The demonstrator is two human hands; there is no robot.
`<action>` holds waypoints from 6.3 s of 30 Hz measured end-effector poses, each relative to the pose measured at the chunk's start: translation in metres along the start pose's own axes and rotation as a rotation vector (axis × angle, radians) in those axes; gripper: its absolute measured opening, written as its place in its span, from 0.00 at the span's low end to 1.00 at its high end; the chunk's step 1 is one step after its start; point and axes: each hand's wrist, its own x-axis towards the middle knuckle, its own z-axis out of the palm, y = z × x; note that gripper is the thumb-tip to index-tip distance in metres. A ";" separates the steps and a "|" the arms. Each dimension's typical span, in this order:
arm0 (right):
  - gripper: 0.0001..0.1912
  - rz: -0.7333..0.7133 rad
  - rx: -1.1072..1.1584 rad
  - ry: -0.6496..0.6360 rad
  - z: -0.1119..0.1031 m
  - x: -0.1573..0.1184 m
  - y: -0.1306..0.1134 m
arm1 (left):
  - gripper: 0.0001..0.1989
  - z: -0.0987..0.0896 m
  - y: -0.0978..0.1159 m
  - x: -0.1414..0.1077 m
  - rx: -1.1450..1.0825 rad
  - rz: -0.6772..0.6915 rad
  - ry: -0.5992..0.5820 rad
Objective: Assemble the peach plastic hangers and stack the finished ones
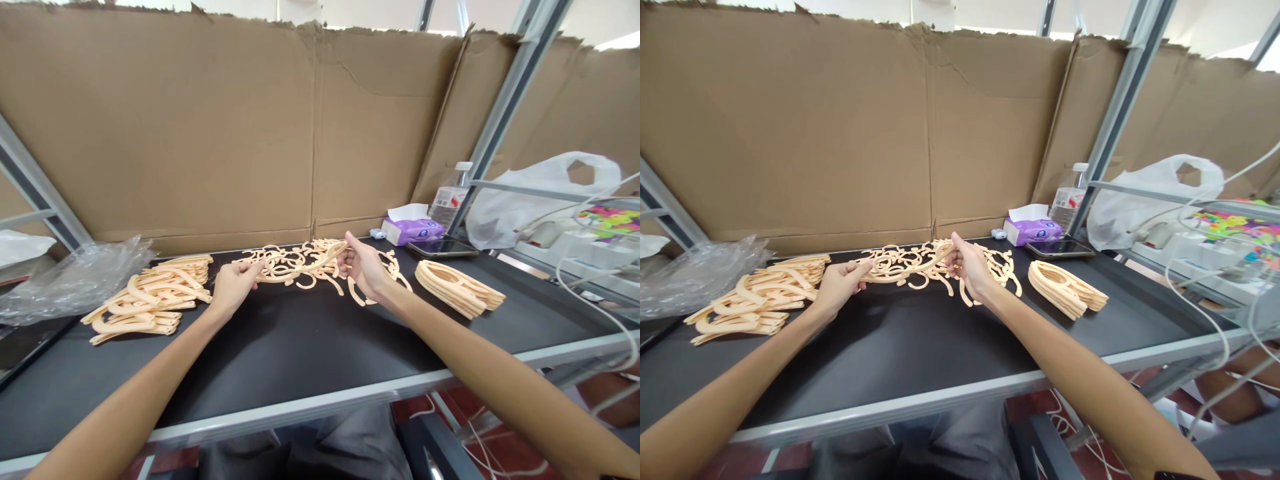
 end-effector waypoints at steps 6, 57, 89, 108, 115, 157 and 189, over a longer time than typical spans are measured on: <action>0.25 -0.035 -0.061 0.018 0.000 0.000 0.001 | 0.26 0.003 0.002 -0.002 -0.024 -0.007 -0.027; 0.23 0.059 -0.211 -0.324 0.019 -0.019 0.018 | 0.18 0.011 0.026 -0.021 -0.519 -0.033 -0.294; 0.13 0.123 -0.195 -0.360 0.021 -0.022 0.015 | 0.18 0.012 0.021 -0.021 -0.470 0.041 -0.297; 0.20 0.024 -0.465 -0.244 0.020 -0.022 0.015 | 0.42 0.015 0.025 -0.034 0.049 0.293 -0.395; 0.13 -0.399 -0.753 0.044 0.014 -0.019 0.011 | 0.41 0.008 0.034 -0.041 0.037 0.273 -0.682; 0.32 -0.493 -1.748 -0.035 -0.057 -0.055 -0.063 | 0.17 0.010 0.022 -0.030 0.186 0.535 -0.295; 0.33 0.096 -1.847 0.235 -0.163 -0.077 -0.100 | 0.17 0.015 0.018 -0.035 0.303 0.688 -0.429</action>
